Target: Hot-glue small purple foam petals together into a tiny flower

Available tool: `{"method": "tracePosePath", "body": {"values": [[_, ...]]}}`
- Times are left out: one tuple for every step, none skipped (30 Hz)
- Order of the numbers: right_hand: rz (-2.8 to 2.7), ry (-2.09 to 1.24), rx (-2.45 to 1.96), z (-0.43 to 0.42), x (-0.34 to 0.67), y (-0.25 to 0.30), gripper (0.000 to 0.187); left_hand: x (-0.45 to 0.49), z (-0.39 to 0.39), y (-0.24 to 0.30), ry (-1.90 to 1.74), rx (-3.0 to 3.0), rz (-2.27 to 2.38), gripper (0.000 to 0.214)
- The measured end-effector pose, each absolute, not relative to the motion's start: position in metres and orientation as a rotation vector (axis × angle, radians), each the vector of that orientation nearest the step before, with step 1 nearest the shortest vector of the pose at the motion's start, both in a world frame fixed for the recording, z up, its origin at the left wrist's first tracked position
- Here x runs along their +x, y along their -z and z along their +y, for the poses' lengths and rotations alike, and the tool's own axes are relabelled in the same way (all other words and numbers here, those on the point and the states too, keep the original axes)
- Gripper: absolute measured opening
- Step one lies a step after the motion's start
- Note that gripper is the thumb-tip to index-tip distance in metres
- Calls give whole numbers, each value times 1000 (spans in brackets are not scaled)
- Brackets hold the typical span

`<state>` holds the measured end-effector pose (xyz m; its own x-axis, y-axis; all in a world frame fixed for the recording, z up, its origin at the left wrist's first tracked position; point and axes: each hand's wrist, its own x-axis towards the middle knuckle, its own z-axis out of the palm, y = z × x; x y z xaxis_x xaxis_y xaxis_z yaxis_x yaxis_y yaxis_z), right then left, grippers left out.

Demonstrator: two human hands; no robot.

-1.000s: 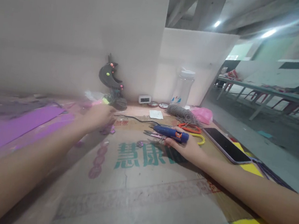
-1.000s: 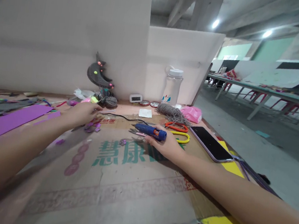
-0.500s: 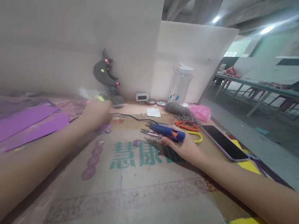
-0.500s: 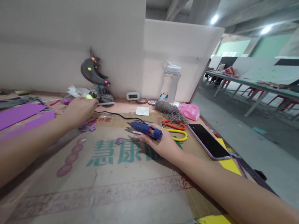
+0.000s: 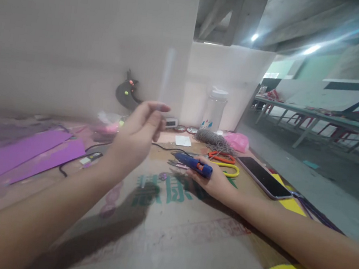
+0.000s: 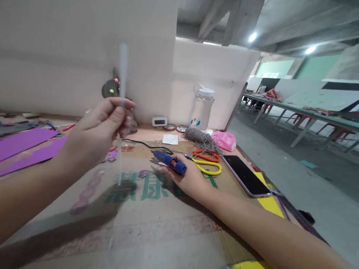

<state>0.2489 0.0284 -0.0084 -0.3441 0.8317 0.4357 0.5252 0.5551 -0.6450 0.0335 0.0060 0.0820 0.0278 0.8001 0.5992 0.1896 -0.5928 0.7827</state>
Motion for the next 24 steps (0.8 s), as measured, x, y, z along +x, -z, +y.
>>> {"method": "tracePosePath", "body": {"values": [[-2023, -505, -1101, 28, 250, 8, 32, 27, 13, -76, -1651, 1774, 962, 24], [-2022, -496, -1112, 28, 251, 8, 33, 21, 20, -70, -1678, 1755, 951, 22], [-2025, -487, -1123, 28, 251, 8, 34, 15, 26, -64, -1652, 1761, 967, 21], [-2030, -481, -1129, 28, 251, 8, 34, 10, 30, -58, -1538, 1802, 1017, 21], [-2030, -475, -1130, 29, 252, 7, 34, 6, 33, -53, -1378, 1875, 1083, 22], [-2028, -473, -1127, 30, 252, 8, 34, 2, 36, -49, -1173, 1985, 1153, 24], [-2027, -472, -1125, 30, 251, 8, 34, -1, 37, -47, -978, 2102, 1219, 26], [-2026, -473, -1127, 31, 251, 8, 34, -3, 38, -46, -795, 2212, 1277, 28], [-2021, -473, -1134, 31, 251, 9, 34, -5, 39, -45, -638, 2308, 1326, 29], [-2020, -474, -1142, 32, 251, 10, 33, -7, 40, -46, -516, 2388, 1369, 28], [-2021, -473, -1150, 32, 251, 11, 33, -9, 40, -46, -412, 2456, 1407, 26], [-2023, -470, -1155, 33, 251, 12, 32, -9, 39, -48, -345, 2516, 1452, 25], [-2024, -466, -1156, 33, 251, 13, 32, -9, 37, -50, -317, 2572, 1505, 23], [-2024, -463, -1155, 34, 251, 13, 32, -9, 34, -53, -341, 2628, 1565, 22], [-2026, -465, -1147, 35, 251, 14, 32, -7, 28, -57, -407, 2687, 1612, 22], [-2026, -467, -1137, 35, 251, 14, 32, -4, 21, -60, -521, 2757, 1619, 22], [-2026, -467, -1127, 36, 251, 14, 32, 0, 11, -64, -663, 2861, 1577, 22], [-2027, -466, -1116, 37, 250, 14, 31, 6, 0, -66, -831, 2981, 1504, 21], [-2027, -467, -1101, 38, 249, 13, 30, 12, -12, -67, -988, 3111, 1367, 20], [-2030, -479, -1084, 38, 248, 13, 29, 20, -24, -67, -1096, 3222, 1194, 23], [-2029, -501, -1068, 39, 246, 13, 28, 28, -36, -65, -1200, 3315, 978, 27], [-2031, -531, -1055, 38, 243, 12, 27, 37, -45, -62, -1242, 3382, 813, 27], [-2032, -555, -1047, 38, 240, 12, 27, 45, -52, -57, -1331, 3417, 645, 26], [-2035, -562, -1050, 37, 237, 12, 27, 53, -57, -51, -1357, 3440, 513, 26]]}}
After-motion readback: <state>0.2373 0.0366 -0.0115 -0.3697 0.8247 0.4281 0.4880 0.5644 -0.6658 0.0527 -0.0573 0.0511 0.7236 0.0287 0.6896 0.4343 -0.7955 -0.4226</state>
